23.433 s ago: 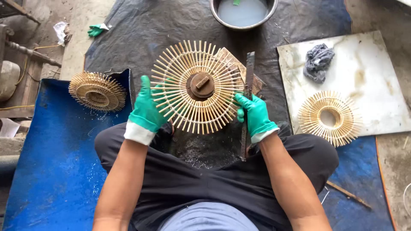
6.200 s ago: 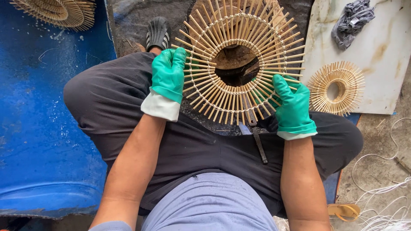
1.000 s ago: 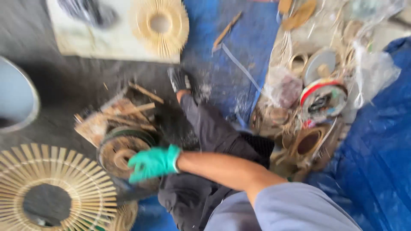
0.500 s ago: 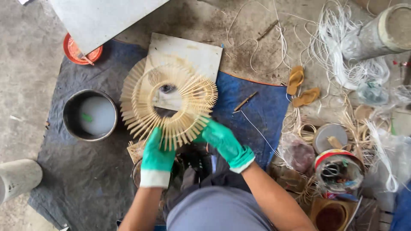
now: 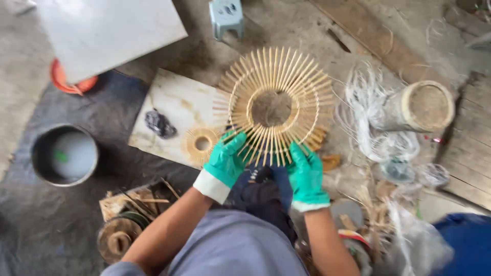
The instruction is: The recorder is assembling and finishing bamboo lampshades, using pliers and a metal file to shape the bamboo strips.
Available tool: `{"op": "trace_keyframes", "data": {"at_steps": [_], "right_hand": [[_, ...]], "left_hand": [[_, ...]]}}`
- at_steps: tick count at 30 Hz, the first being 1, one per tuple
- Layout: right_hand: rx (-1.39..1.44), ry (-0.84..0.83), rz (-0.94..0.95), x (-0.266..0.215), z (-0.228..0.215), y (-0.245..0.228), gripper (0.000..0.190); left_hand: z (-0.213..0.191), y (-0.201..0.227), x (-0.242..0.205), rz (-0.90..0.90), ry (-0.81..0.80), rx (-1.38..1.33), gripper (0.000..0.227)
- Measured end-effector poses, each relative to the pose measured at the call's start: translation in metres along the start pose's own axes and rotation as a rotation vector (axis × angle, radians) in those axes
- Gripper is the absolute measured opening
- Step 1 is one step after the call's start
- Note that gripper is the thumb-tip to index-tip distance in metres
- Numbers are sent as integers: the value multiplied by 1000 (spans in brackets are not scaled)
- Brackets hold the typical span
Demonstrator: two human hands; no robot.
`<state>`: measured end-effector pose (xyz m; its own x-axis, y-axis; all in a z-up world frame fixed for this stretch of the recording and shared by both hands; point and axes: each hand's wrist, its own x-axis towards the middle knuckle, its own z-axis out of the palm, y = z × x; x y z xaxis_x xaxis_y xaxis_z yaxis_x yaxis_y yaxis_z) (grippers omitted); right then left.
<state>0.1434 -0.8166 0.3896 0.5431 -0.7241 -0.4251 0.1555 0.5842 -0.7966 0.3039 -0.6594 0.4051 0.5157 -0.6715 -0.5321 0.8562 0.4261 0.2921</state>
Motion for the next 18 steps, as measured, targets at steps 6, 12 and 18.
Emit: {"op": "trace_keyframes", "data": {"at_steps": [6, 12, 18], "right_hand": [[-99, -45, -22, 70, -8, -124, 28], [-94, -181, -60, 173, 12, -178, 32], [-360, -367, -96, 301, 97, -240, 34]], "left_hand": [[89, -8, 51, -2, -187, -35, 38], [127, 31, 136, -37, -195, 84, 45], [173, 92, 251, -31, -355, 125, 47]]}}
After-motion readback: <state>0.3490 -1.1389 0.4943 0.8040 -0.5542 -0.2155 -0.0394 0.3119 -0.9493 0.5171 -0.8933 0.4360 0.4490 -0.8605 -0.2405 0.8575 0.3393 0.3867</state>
